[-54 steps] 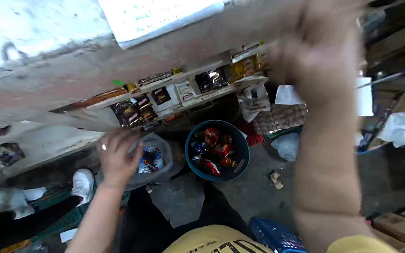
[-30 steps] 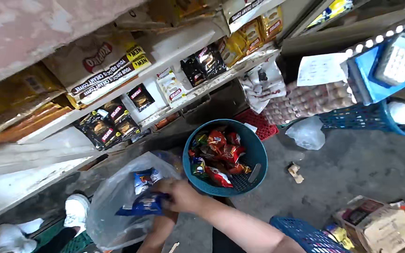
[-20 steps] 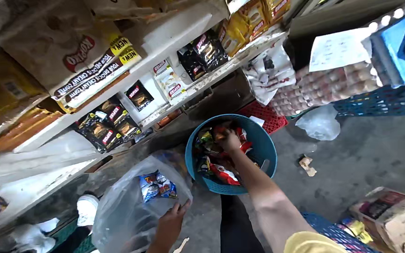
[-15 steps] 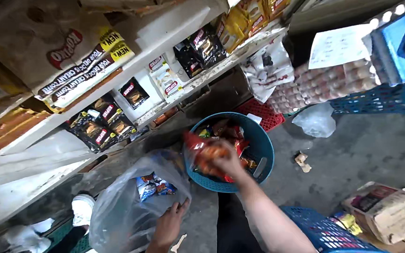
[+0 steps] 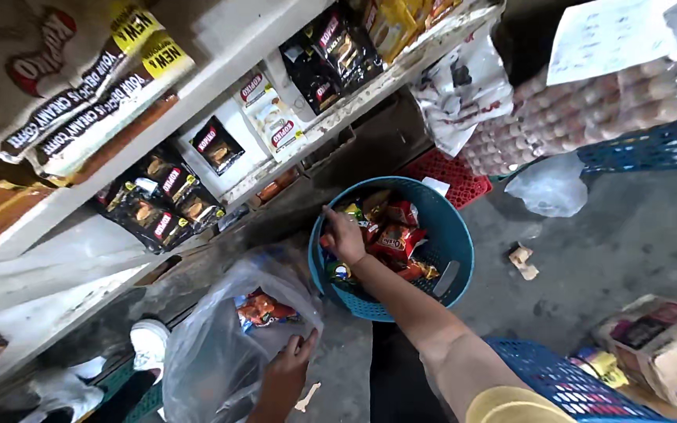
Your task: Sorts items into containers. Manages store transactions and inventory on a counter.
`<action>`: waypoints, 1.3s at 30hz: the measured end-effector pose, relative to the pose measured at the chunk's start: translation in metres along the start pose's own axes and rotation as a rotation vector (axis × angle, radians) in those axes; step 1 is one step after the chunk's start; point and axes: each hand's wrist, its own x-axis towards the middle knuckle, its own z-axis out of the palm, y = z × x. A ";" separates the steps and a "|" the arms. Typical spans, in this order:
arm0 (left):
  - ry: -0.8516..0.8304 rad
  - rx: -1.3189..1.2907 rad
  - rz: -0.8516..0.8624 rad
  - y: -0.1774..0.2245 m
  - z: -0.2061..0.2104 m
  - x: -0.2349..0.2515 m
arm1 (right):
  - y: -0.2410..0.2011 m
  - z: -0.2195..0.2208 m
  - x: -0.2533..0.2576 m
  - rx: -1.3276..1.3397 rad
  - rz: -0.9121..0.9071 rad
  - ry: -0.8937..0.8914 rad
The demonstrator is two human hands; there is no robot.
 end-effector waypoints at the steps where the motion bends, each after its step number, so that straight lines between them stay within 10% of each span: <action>1: -0.006 0.007 0.000 0.001 0.000 0.000 | 0.020 0.008 -0.004 -0.079 -0.071 0.054; 5: -0.472 -0.046 -0.159 0.012 -0.027 0.020 | 0.074 0.003 0.013 -0.347 0.174 -0.319; 9: -0.175 -0.048 -0.057 0.010 -0.015 0.008 | 0.056 -0.042 0.012 -0.047 0.479 -0.196; 15: -0.396 -0.007 -0.122 0.016 -0.013 0.009 | -0.101 -0.106 -0.078 0.443 -0.065 -0.140; 19: -0.545 -0.046 -0.197 0.027 -0.024 0.011 | -0.153 -0.066 -0.086 0.261 -0.041 -0.616; 28: -0.182 -0.004 -0.006 0.008 -0.010 -0.002 | 0.011 0.022 -0.056 -0.143 0.531 -0.828; 34: -0.391 -0.032 -0.090 0.012 -0.023 -0.001 | -0.116 -0.077 -0.103 0.591 -0.169 0.001; 36: -0.363 -0.182 -0.164 0.010 -0.021 -0.011 | -0.153 -0.062 -0.117 0.691 -0.384 -0.168; 39: -0.660 0.014 -0.161 0.023 -0.033 0.004 | -0.146 -0.039 -0.113 0.279 -0.168 -0.549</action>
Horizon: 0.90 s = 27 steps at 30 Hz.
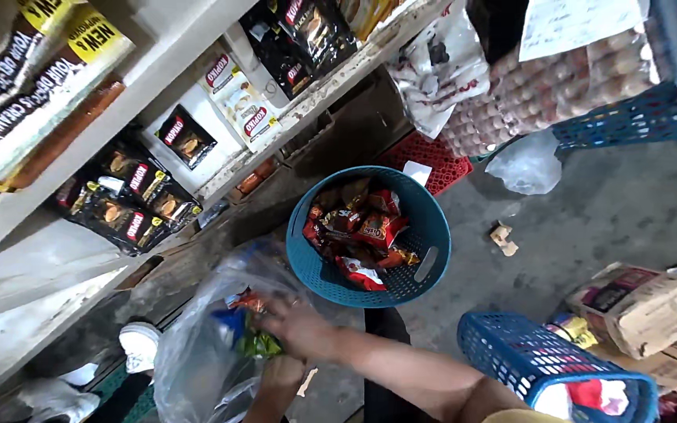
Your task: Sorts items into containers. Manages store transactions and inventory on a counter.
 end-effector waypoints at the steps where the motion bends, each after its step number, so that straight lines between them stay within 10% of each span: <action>1: 0.025 0.039 0.014 0.002 0.001 0.003 | 0.017 -0.007 0.004 -0.072 0.181 -0.033; 7: 0.390 0.012 0.167 -0.006 0.025 0.007 | 0.160 -0.031 -0.025 -0.283 0.841 -0.289; 12: 0.261 -0.034 0.101 -0.001 0.017 0.012 | 0.038 -0.043 -0.024 -0.051 0.029 0.477; 15: 0.199 -0.222 0.058 -0.006 0.028 0.003 | -0.010 0.001 -0.016 0.026 -0.374 0.308; 19: 0.315 0.041 0.132 -0.004 0.013 0.009 | 0.037 -0.023 -0.012 -0.147 0.140 0.310; 23: 0.377 -0.011 0.200 -0.026 0.022 0.002 | 0.173 -0.090 -0.036 -0.266 0.879 0.235; 27: 0.501 -0.014 0.209 -0.035 0.032 0.001 | 0.180 -0.129 -0.057 0.111 0.892 0.658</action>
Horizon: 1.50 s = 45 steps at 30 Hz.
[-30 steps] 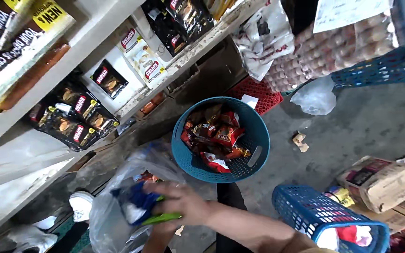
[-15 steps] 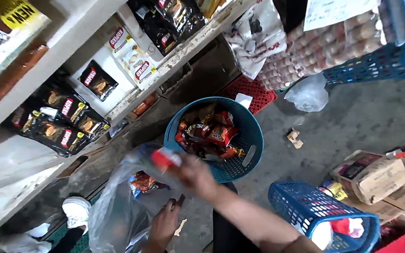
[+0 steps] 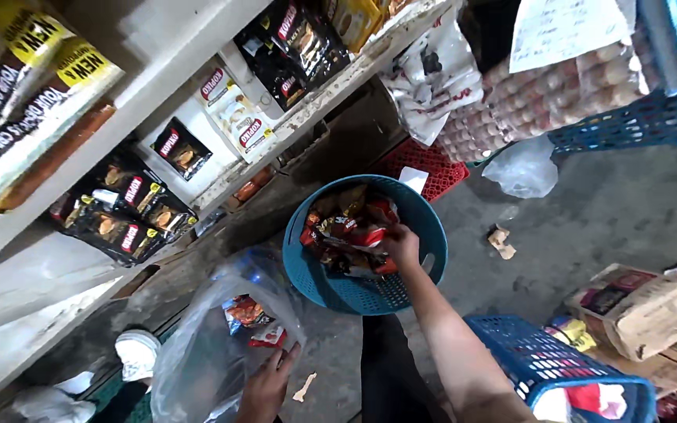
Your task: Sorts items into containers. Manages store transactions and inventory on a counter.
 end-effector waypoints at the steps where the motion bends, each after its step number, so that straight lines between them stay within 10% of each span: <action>1: -0.037 -0.015 -0.025 0.004 -0.001 0.000 | -0.020 -0.001 -0.026 0.250 -0.039 0.018; 4: -0.157 0.023 -0.055 0.020 -0.002 0.008 | -0.085 0.037 -0.120 0.703 -0.404 -0.277; 7: -0.055 0.034 0.002 0.032 0.000 0.012 | -0.119 0.088 -0.155 0.241 -0.608 -0.629; 10: 0.171 0.057 0.094 0.022 0.015 0.012 | -0.119 0.095 -0.088 -0.305 -0.383 -0.526; 16: -0.113 -0.077 -0.051 0.019 -0.002 0.007 | -0.019 0.097 0.061 -0.489 -0.156 -0.286; 21: 0.063 0.005 0.020 0.017 0.009 0.005 | -0.072 0.043 -0.069 0.215 -0.558 -0.185; 25: -0.009 0.056 -0.011 0.023 0.005 0.004 | -0.082 0.087 -0.167 0.423 -0.944 -0.503; 28: -0.171 0.059 -0.085 0.030 0.007 0.005 | -0.095 0.105 -0.156 0.100 -0.729 -0.812; 32: -0.353 0.012 -0.132 0.035 -0.001 0.013 | -0.069 0.111 -0.031 -0.445 -0.338 -0.540; 37: -0.197 -0.061 -0.080 0.024 0.003 0.008 | 0.003 0.115 0.052 -0.615 -0.090 -0.415; 41: 0.082 0.035 0.044 0.021 0.019 0.006 | -0.075 0.034 -0.051 -0.137 -0.321 -0.269; 45: -0.064 -0.037 -0.071 0.038 -0.003 0.013 | -0.114 0.045 -0.179 0.221 -0.844 -0.350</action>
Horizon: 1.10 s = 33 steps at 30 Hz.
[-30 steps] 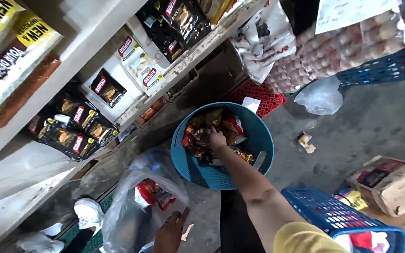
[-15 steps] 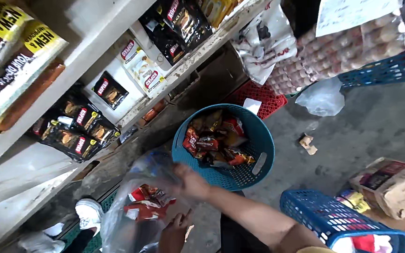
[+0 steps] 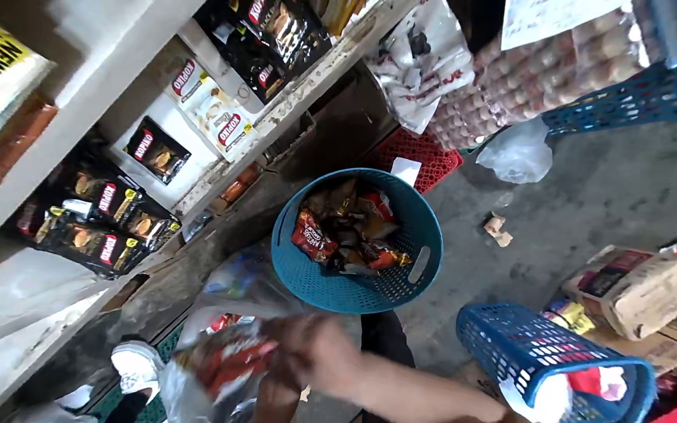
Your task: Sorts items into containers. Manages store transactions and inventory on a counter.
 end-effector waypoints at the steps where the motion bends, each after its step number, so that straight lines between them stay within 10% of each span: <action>1: -0.028 -0.053 -0.029 0.004 -0.007 -0.001 | -0.005 0.019 -0.004 0.004 -0.013 -0.101; 3: -0.235 -0.001 -0.138 0.023 -0.032 0.005 | 0.003 0.034 -0.001 -0.076 0.181 -0.342; 5: 0.028 0.091 -0.018 0.008 0.000 0.004 | 0.035 0.014 0.012 -0.315 0.429 -0.337; 11: 0.006 0.096 0.005 -0.003 0.006 0.004 | 0.199 -0.107 -0.013 -0.596 1.084 -0.298; 15: 0.026 0.066 0.005 -0.002 0.009 0.007 | 0.107 -0.108 -0.004 -0.111 0.555 0.056; 18: -0.211 0.073 -0.118 0.014 -0.006 0.009 | 0.025 -0.030 0.009 0.236 -0.028 -0.102; 21: -0.174 0.113 -0.096 0.016 -0.004 0.004 | 0.021 0.018 0.027 -0.054 0.133 -0.422; 26: 0.074 0.039 0.006 0.005 0.008 0.006 | 0.166 -0.075 0.075 -0.522 0.775 0.110; 29: -0.134 -0.003 -0.073 0.010 0.000 0.011 | 0.256 -0.126 0.070 -0.601 0.987 0.114; 33: 0.146 0.022 0.065 -0.003 0.017 0.006 | 0.209 -0.136 0.044 -0.611 0.683 0.197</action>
